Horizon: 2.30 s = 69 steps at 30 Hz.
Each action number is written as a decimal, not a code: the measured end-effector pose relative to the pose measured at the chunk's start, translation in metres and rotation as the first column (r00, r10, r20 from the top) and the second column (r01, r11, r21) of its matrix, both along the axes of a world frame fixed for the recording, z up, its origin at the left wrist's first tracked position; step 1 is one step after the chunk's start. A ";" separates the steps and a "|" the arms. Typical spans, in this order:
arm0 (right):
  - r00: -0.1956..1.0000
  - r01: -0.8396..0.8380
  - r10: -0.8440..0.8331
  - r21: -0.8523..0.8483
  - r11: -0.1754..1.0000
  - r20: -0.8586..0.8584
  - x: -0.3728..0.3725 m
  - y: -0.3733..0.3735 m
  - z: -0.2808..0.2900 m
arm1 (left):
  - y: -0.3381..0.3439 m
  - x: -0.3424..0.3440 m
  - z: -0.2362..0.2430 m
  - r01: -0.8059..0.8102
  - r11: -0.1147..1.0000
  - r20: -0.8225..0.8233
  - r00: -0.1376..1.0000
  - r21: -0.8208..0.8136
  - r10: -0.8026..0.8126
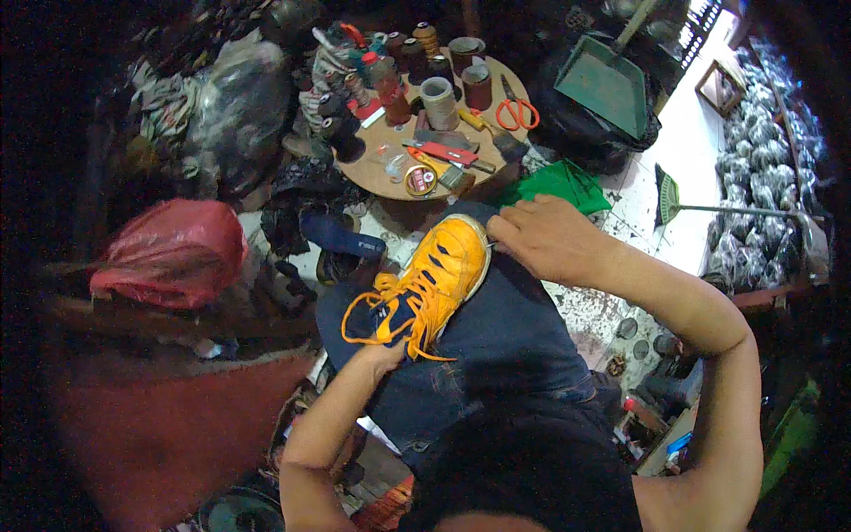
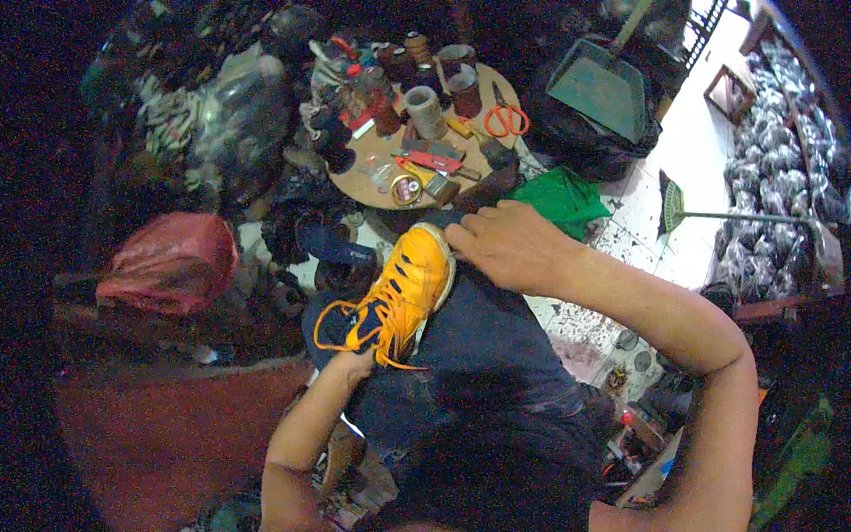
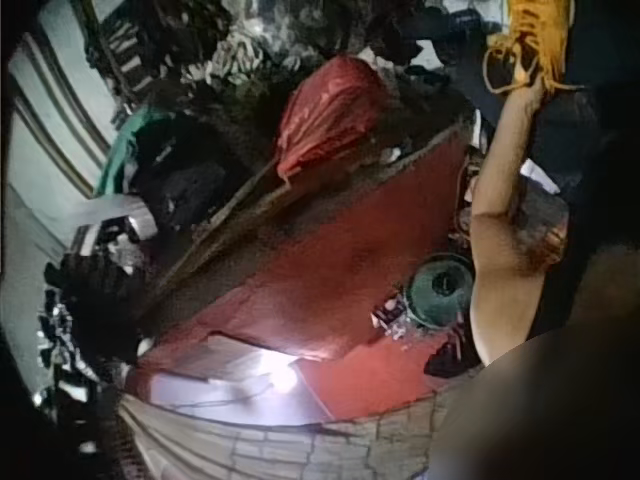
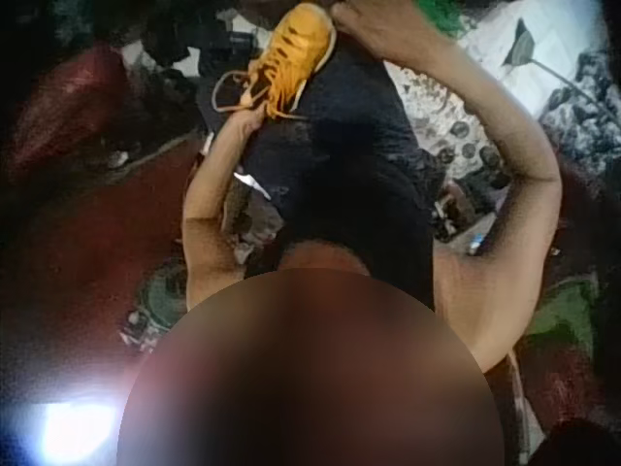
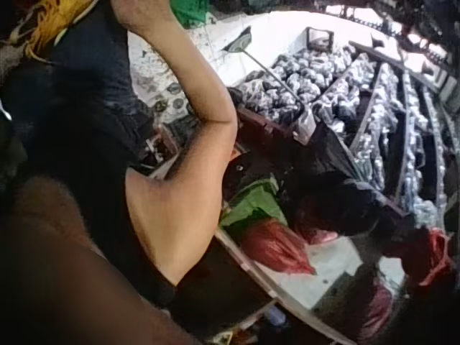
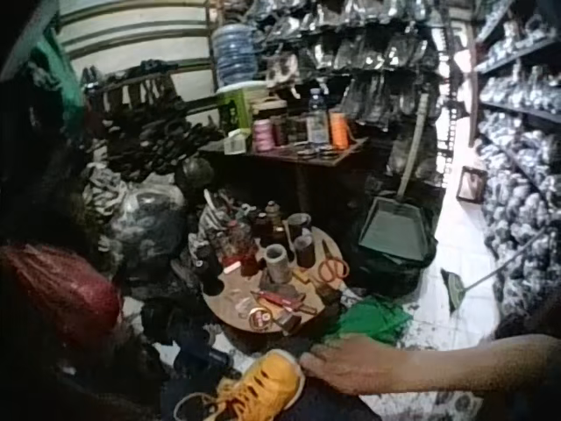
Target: The person stitches the sole of a yellow and blue sneaker using a needle and thread, then cuts the thread and applies glue to the stitched area.
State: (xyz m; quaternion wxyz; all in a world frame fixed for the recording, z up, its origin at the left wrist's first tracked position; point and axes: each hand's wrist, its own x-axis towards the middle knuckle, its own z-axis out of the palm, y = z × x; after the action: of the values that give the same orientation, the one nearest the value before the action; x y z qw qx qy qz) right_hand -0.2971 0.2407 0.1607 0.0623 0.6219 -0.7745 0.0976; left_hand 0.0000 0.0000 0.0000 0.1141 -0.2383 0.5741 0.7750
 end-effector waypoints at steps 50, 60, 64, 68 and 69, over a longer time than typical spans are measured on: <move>-0.398 0.803 0.762 -0.208 0.559 0.511 0.044 0.013 -0.048 | 0.014 -0.014 0.065 -0.476 0.615 -0.381 0.878 -0.629 0.290; 0.463 0.688 -0.209 -0.201 0.698 0.861 0.046 -0.019 -0.047 | 0.010 -0.031 0.077 -0.138 0.176 -0.172 0.965 -0.975 -0.196; 0.294 0.657 -0.103 -0.122 0.744 0.950 0.044 -0.027 -0.046 | -0.006 -0.007 0.066 -0.258 0.070 -0.263 0.960 -0.964 -0.091; 0.302 0.633 -0.085 -0.133 0.763 0.949 0.043 -0.031 -0.048 | -0.024 0.034 0.044 -0.180 0.051 -0.185 0.978 -0.982 -0.096; 0.297 0.632 -0.096 -0.120 0.766 0.950 0.043 -0.031 -0.048 | -0.027 0.045 0.035 -0.194 0.056 -0.198 0.976 -0.979 -0.090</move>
State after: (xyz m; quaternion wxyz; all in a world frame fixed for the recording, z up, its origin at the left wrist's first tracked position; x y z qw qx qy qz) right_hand -0.2541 0.2096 0.1127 -0.1966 0.2245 -0.7511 0.5890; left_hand 0.0449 -0.0274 0.0355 -0.1687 -0.1902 0.9479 0.1923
